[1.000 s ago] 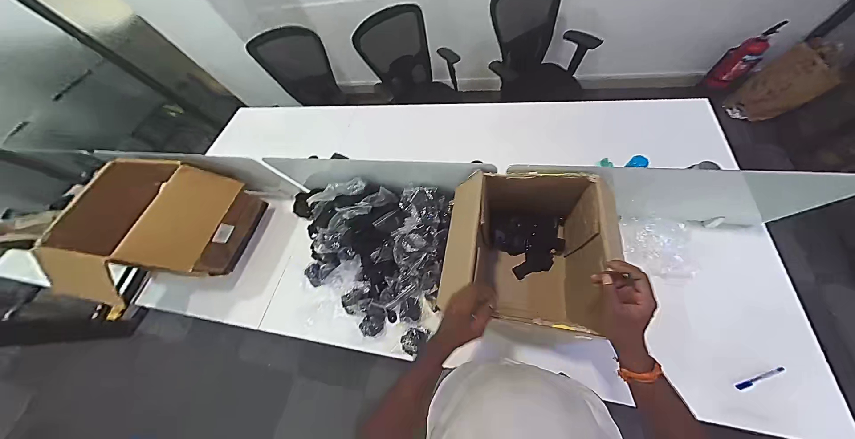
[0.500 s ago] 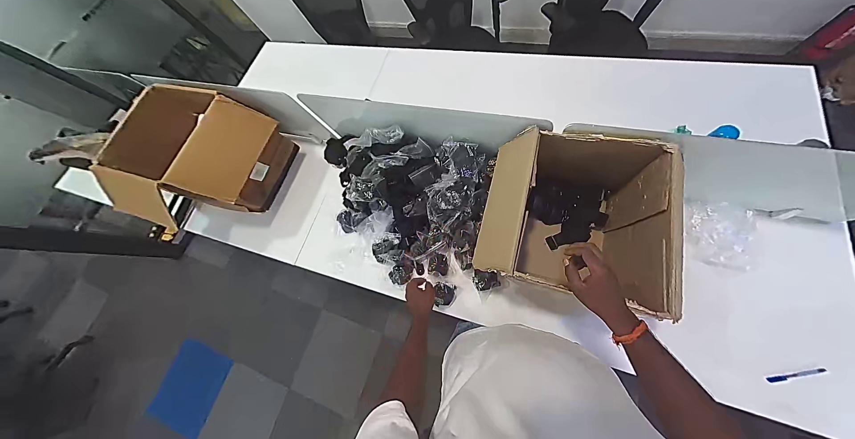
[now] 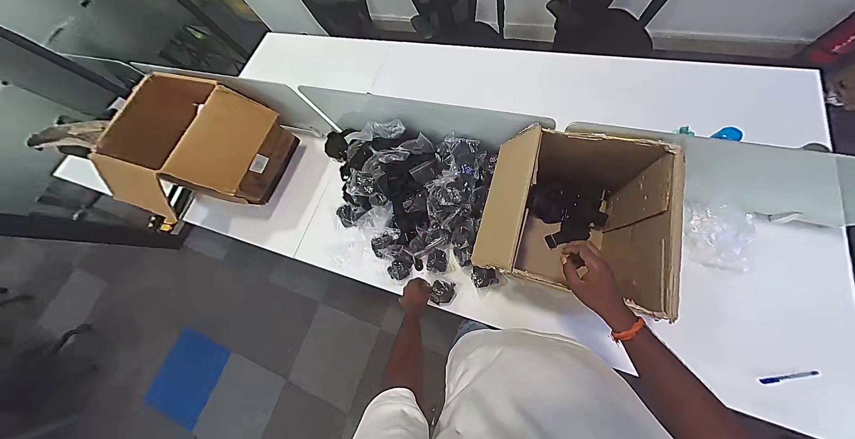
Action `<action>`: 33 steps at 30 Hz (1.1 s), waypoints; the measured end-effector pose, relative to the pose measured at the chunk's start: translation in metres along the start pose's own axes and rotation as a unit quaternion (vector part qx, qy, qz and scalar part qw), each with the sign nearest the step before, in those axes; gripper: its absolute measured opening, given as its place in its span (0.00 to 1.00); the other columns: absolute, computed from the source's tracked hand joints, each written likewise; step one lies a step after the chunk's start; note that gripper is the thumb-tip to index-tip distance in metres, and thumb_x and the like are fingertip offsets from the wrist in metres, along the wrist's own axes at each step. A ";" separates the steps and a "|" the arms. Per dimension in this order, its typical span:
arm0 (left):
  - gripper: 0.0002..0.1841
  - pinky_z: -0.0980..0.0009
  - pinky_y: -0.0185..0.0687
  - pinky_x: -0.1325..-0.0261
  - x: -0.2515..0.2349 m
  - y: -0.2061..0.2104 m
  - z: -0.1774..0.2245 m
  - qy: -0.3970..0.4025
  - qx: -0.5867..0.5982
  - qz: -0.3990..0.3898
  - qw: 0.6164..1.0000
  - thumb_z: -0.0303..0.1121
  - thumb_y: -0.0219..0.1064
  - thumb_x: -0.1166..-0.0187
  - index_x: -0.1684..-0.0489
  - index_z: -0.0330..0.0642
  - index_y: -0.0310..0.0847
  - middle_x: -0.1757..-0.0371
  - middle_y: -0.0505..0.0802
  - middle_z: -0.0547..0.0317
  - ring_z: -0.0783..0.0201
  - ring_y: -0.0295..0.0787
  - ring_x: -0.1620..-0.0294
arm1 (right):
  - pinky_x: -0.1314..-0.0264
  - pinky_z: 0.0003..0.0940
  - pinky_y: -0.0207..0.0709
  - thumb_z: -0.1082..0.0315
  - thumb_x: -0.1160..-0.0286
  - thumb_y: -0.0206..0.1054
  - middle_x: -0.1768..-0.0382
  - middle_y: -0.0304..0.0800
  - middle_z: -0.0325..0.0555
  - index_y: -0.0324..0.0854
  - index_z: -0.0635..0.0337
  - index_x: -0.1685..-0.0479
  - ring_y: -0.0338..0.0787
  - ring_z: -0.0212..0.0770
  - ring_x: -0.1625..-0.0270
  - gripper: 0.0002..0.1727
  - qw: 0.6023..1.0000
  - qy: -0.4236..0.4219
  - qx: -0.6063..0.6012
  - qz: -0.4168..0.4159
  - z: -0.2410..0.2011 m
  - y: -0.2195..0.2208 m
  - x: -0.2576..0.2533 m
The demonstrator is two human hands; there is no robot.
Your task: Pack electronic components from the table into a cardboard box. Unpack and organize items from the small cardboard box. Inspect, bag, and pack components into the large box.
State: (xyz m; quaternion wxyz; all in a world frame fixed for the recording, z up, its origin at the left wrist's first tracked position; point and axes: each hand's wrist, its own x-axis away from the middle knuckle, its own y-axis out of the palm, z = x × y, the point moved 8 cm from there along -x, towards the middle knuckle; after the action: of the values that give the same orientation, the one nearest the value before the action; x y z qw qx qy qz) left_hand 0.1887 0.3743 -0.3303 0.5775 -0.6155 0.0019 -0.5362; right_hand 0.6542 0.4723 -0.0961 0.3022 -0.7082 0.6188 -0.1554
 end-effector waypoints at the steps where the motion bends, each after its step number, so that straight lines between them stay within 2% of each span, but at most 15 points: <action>1: 0.17 0.27 0.77 0.36 -0.001 0.002 -0.001 0.010 0.001 -0.014 1.000 0.44 0.62 0.17 0.43 0.44 0.90 0.41 0.93 0.42 0.38 0.88 0.35 | 0.53 0.25 0.85 0.63 0.20 0.61 0.43 0.87 0.49 0.87 0.60 0.48 0.89 0.31 0.55 0.13 1.000 -0.001 0.001 -0.001 0.000 0.000 0.000; 5: 0.17 0.39 0.83 0.34 0.003 -0.004 0.003 0.080 0.058 -0.046 0.994 0.41 0.67 0.19 0.49 0.35 0.91 0.51 0.95 0.40 0.44 0.93 0.45 | 0.54 0.25 0.85 0.63 0.21 0.61 0.43 0.88 0.48 0.87 0.59 0.48 0.88 0.31 0.56 0.13 1.000 -0.005 -0.001 -0.004 -0.001 0.000 0.000; 7: 0.15 0.43 0.84 0.39 0.020 -0.023 0.017 0.099 0.111 -0.045 0.988 0.37 0.67 0.20 0.52 0.31 0.90 0.56 0.94 0.39 0.46 0.92 0.52 | 0.55 0.25 0.85 0.63 0.22 0.61 0.44 0.88 0.48 0.87 0.59 0.49 0.88 0.30 0.56 0.13 1.000 -0.008 -0.005 -0.002 -0.001 0.000 -0.002; 11: 0.13 0.57 0.84 0.56 0.065 -0.084 0.063 0.116 0.211 -0.029 0.970 0.33 0.64 0.15 0.52 0.28 0.86 0.64 0.90 0.46 0.60 0.85 0.67 | 0.54 0.25 0.86 0.64 0.23 0.61 0.44 0.88 0.47 0.87 0.58 0.50 0.89 0.30 0.56 0.12 1.000 -0.015 -0.016 0.007 -0.001 0.000 -0.002; 15: 0.12 0.68 0.84 0.65 0.117 -0.148 0.129 0.202 0.333 -0.012 0.921 0.31 0.60 0.12 0.53 0.30 0.86 0.71 0.89 0.57 0.69 0.83 0.74 | 0.53 0.25 0.86 0.65 0.23 0.61 0.45 0.89 0.45 0.87 0.58 0.51 0.89 0.30 0.56 0.12 0.999 -0.024 -0.024 0.015 -0.003 -0.001 -0.001; 16: 0.11 0.71 0.81 0.69 0.131 -0.158 0.150 0.235 0.359 -0.005 0.903 0.30 0.61 0.13 0.55 0.32 0.87 0.72 0.89 0.59 0.70 0.81 0.76 | 0.53 0.25 0.86 0.65 0.23 0.61 0.45 0.89 0.45 0.88 0.58 0.51 0.89 0.30 0.55 0.12 0.999 -0.026 -0.025 0.019 -0.003 -0.001 -0.001; 18: 0.10 0.71 0.85 0.67 0.160 -0.170 0.193 0.301 0.403 -0.014 0.864 0.28 0.62 0.13 0.54 0.31 0.88 0.68 0.93 0.56 0.68 0.87 0.72 | 0.53 0.25 0.86 0.66 0.24 0.62 0.46 0.89 0.45 0.88 0.57 0.52 0.89 0.30 0.56 0.11 0.999 -0.031 -0.032 0.029 -0.004 -0.003 0.000; 20: 0.09 0.68 0.90 0.61 0.189 -0.170 0.236 0.365 0.430 -0.038 0.825 0.27 0.61 0.14 0.55 0.31 0.88 0.65 0.95 0.54 0.65 0.91 0.68 | 0.55 0.24 0.86 0.67 0.24 0.62 0.49 0.89 0.45 0.87 0.58 0.52 0.88 0.29 0.58 0.10 0.996 -0.039 -0.060 0.043 -0.005 -0.005 0.001; 24: 0.08 0.68 0.91 0.63 0.230 -0.144 0.310 0.445 0.454 -0.082 0.768 0.24 0.63 0.16 0.58 0.32 0.89 0.68 0.95 0.56 0.67 0.91 0.70 | 0.56 0.25 0.86 0.68 0.23 0.64 0.51 0.89 0.45 0.87 0.61 0.52 0.88 0.30 0.59 0.09 0.984 -0.045 -0.153 0.075 -0.005 -0.018 0.006; 28: 0.08 0.67 0.89 0.62 0.231 -0.087 0.356 0.436 0.448 -0.124 0.771 0.26 0.66 0.18 0.56 0.30 0.89 0.69 0.94 0.53 0.65 0.90 0.70 | 0.57 0.25 0.86 0.68 0.21 0.64 0.53 0.89 0.44 0.87 0.61 0.52 0.88 0.29 0.60 0.09 0.975 -0.055 -0.188 0.105 -0.007 -0.033 0.012; 33: 0.06 0.68 0.88 0.64 0.222 -0.036 0.379 0.432 0.447 -0.151 0.768 0.24 0.70 0.22 0.59 0.29 0.90 0.70 0.94 0.52 0.66 0.89 0.71 | 0.54 0.26 0.87 0.65 0.20 0.65 0.52 0.90 0.43 0.84 0.62 0.45 0.90 0.30 0.58 0.12 0.979 -0.017 -0.177 0.099 0.002 -0.041 0.013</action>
State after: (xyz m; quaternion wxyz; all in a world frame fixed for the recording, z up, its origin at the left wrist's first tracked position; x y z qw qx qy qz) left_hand 0.5119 0.5168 -0.0668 0.6368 0.0166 -0.0818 -0.7665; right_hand 0.6894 0.4620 -0.0741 0.1967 -0.6883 0.6982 -0.0005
